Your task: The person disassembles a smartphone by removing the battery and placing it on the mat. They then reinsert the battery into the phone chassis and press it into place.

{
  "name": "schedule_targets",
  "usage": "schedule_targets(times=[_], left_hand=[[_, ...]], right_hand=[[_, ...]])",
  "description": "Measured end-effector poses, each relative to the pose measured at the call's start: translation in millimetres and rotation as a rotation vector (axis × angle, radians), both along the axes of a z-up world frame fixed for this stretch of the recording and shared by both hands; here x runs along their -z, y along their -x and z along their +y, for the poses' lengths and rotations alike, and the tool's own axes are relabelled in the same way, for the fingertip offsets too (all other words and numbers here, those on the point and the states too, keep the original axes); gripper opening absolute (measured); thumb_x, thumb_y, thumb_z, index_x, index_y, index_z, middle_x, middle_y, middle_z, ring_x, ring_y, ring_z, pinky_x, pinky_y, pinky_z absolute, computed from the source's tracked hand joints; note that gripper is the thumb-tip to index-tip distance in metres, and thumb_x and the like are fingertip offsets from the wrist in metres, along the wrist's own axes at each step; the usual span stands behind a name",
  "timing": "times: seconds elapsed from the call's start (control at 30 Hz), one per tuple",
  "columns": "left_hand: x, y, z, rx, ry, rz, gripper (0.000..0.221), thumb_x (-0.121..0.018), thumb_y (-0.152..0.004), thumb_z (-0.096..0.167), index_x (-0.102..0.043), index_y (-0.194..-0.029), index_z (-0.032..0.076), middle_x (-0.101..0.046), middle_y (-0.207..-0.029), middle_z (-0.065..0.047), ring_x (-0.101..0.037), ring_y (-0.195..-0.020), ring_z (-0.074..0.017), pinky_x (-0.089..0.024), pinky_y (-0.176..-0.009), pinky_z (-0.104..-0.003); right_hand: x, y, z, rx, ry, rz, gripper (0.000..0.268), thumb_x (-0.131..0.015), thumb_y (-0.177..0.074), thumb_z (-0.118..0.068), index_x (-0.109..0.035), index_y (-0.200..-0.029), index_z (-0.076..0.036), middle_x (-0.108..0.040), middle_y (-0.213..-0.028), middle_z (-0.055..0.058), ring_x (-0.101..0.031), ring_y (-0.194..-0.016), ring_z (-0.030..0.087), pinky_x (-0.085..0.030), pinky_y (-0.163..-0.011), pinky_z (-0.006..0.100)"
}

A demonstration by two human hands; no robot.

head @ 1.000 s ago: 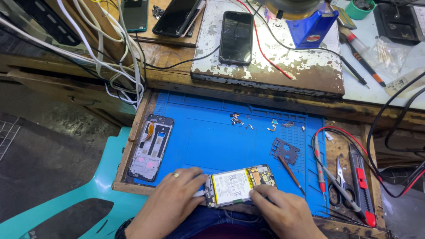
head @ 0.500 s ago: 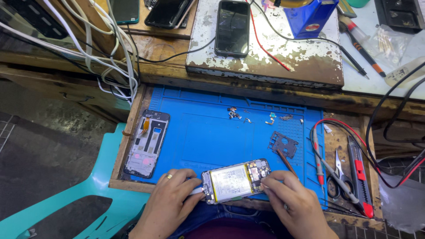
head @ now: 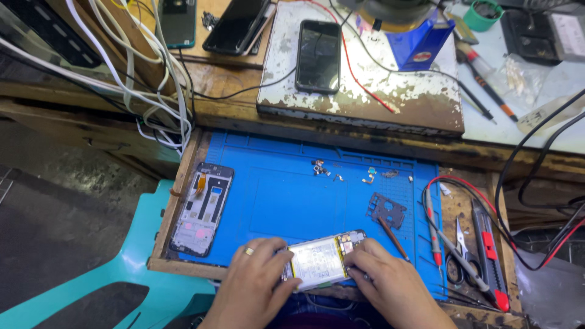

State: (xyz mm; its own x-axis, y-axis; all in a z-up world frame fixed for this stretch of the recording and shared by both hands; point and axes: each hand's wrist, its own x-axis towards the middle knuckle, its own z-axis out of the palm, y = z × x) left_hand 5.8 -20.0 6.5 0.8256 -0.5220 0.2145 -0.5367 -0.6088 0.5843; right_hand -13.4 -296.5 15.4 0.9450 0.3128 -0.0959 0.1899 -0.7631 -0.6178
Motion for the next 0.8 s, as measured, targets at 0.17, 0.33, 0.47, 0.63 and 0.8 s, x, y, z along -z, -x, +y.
schedule_targets(times=[0.17,0.33,0.47,0.63,0.8], left_hand=[[16.4,1.7,-23.7,0.137,0.014,-0.065,0.05,-0.085,-0.076,0.031,-0.066,-0.112,0.002,-0.059,-0.127,-0.023,-0.054,-0.119,-0.0429,-0.041,-0.096,-0.057],[32.5,4.9,-38.2,0.159,-0.001,-0.128,0.038,-0.085,-0.072,0.026,-0.068,-0.1,0.006,-0.06,-0.128,-0.021,-0.054,-0.121,-0.0397,-0.041,-0.096,-0.056],[50.6,6.2,-40.4,0.102,0.038,-0.239,0.022,-0.083,-0.072,0.021,-0.068,-0.086,0.011,-0.064,-0.124,-0.016,-0.058,-0.12,-0.0346,-0.043,-0.096,-0.053],[77.0,4.1,-42.9,0.098,0.08,-0.281,0.023,-0.082,-0.075,0.017,-0.066,-0.088,0.008,-0.068,-0.12,-0.015,-0.063,-0.118,-0.0339,-0.044,-0.096,-0.053],[84.1,-4.3,-43.9,0.074,0.14,-0.329,0.024,-0.081,-0.074,0.012,-0.065,-0.09,0.007,-0.073,-0.109,-0.013,-0.071,-0.108,-0.0312,-0.049,-0.094,-0.051]], right_hand=[[7.3,-6.2,-2.6,-0.029,0.033,0.07,0.019,-0.07,-0.086,-0.018,-0.065,-0.104,-0.014,-0.063,-0.106,0.008,-0.067,-0.09,0.033,-0.055,-0.072,0.043],[8.7,-10.7,-4.9,-0.062,-0.034,0.076,0.016,-0.07,-0.086,-0.017,-0.061,-0.097,-0.01,-0.061,-0.099,0.009,-0.067,-0.091,0.034,-0.054,-0.073,0.043],[11.8,-12.6,-4.2,-0.044,-0.01,0.095,0.014,-0.07,-0.089,-0.019,-0.061,-0.093,-0.009,-0.062,-0.097,0.009,-0.067,-0.09,0.034,-0.054,-0.074,0.043],[11.8,-12.7,-3.0,-0.028,0.018,0.128,0.017,-0.07,-0.09,-0.02,-0.062,-0.103,-0.011,-0.063,-0.102,0.009,-0.066,-0.092,0.034,-0.053,-0.075,0.045],[6.2,-10.5,-6.7,-0.058,-0.111,-0.033,0.039,-0.07,-0.085,-0.012,-0.061,-0.123,-0.01,-0.063,-0.119,0.011,-0.067,-0.097,0.036,-0.056,-0.075,0.043]])
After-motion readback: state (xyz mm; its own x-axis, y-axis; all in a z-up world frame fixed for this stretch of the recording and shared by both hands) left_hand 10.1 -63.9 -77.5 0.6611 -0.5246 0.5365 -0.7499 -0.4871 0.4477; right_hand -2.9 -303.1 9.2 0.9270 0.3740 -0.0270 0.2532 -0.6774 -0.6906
